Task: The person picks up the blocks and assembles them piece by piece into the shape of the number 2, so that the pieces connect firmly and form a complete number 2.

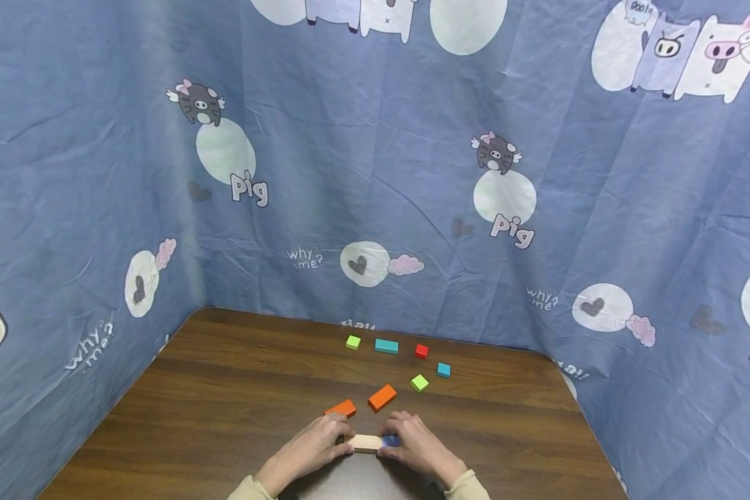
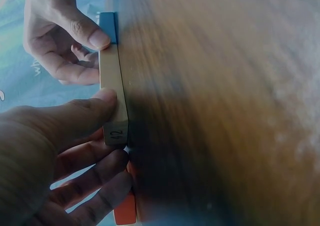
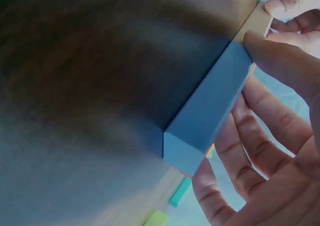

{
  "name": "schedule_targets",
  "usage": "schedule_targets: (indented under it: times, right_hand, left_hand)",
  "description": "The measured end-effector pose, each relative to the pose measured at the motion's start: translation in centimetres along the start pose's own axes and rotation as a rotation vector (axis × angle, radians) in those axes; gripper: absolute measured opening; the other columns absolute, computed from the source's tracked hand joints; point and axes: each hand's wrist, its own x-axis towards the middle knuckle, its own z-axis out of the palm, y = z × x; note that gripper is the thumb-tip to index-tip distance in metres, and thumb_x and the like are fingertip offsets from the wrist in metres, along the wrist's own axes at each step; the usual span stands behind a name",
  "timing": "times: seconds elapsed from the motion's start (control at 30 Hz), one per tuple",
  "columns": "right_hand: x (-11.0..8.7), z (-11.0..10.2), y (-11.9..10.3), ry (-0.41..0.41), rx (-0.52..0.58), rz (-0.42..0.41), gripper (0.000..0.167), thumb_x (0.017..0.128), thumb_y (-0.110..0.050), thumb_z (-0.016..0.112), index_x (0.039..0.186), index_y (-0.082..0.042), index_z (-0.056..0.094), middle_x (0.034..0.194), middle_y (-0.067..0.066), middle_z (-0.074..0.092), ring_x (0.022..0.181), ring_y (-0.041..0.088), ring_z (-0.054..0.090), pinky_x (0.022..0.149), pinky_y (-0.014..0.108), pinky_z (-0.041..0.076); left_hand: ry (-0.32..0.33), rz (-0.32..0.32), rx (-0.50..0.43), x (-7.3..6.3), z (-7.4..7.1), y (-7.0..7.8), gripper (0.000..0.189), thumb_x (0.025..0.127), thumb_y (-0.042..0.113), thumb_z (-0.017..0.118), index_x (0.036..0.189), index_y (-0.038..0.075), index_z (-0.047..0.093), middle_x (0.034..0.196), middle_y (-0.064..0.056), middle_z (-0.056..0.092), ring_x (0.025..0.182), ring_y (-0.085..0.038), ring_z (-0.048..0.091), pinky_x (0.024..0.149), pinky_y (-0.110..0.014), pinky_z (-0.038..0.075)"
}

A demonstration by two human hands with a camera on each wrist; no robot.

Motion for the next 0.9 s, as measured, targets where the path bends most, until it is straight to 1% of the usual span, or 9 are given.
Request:
schedule_targets:
  times: [0.13,0.33,0.47,0.53,0.6,0.73,0.9]
  right_hand:
    - [0.1,0.1,0.0,-0.018,0.008,0.027,0.022,0.083,-0.035,0.074,0.098,-0.019,0.068,0.093,-0.012,0.06,0.087,0.001,0.05,0.077,0.026,0.039]
    - [0.1,0.1,0.0,-0.028,0.006,0.04,0.021,0.083,-0.034,0.074,0.097,-0.021,0.068,0.092,-0.013,0.06,0.087,0.001,0.051,0.077,0.027,0.038]
    - [0.2,0.1,0.0,-0.03,0.004,0.043,0.021,0.083,-0.035,0.074,0.097,-0.02,0.068,0.091,-0.014,0.059,0.085,0.0,0.049,0.075,0.026,0.037]
    - [0.1,0.1,0.0,-0.025,0.0,0.038,0.022,0.083,-0.035,0.074,0.097,-0.02,0.068,0.09,-0.014,0.058,0.084,0.0,0.049,0.074,0.025,0.037]
    - [0.1,0.0,0.0,-0.018,-0.002,0.033,0.022,0.082,-0.035,0.075,0.096,-0.02,0.068,0.09,-0.014,0.058,0.083,0.0,0.048,0.073,0.025,0.036]
    - [0.1,0.1,0.0,0.003,-0.016,0.014,0.021,0.082,-0.034,0.075,0.095,-0.019,0.067,0.09,-0.012,0.059,0.084,0.0,0.049,0.073,0.025,0.036]
    - [0.1,0.0,-0.1,-0.005,-0.008,0.019,0.022,0.083,-0.035,0.074,0.096,-0.019,0.067,0.09,-0.012,0.059,0.085,0.001,0.05,0.074,0.026,0.037]
  left_hand:
    - [-0.001,0.013,0.018,0.0,-0.1,0.2,0.016,0.083,0.024,0.075,0.094,0.013,0.073,0.095,0.002,0.068,0.086,-0.006,0.062,0.072,-0.027,0.05]
    - [-0.018,0.012,0.07,0.1,-0.3,0.3,0.016,0.084,0.026,0.074,0.095,0.014,0.073,0.094,0.003,0.068,0.086,-0.007,0.062,0.071,-0.027,0.05]
    - [-0.047,0.013,0.07,0.4,-0.7,0.5,0.015,0.084,0.027,0.074,0.092,0.014,0.073,0.09,0.004,0.066,0.078,-0.002,0.057,0.065,-0.024,0.048]
    - [-0.051,0.021,0.065,0.7,-1.0,0.6,0.013,0.085,0.027,0.073,0.09,0.014,0.072,0.087,0.005,0.065,0.074,0.0,0.054,0.063,-0.023,0.046]
    - [-0.036,0.032,0.058,1.1,-1.3,0.6,0.012,0.085,0.025,0.073,0.089,0.013,0.072,0.085,0.005,0.064,0.073,0.0,0.053,0.062,-0.023,0.046]
    - [0.025,0.066,0.061,1.8,-2.2,0.5,0.01,0.085,0.02,0.073,0.089,0.011,0.07,0.085,0.004,0.064,0.075,-0.003,0.056,0.064,-0.023,0.047]
    - [0.087,0.099,0.068,2.3,-3.4,0.3,0.01,0.084,0.016,0.074,0.091,0.008,0.07,0.086,-0.001,0.065,0.076,-0.008,0.058,0.065,-0.024,0.049]
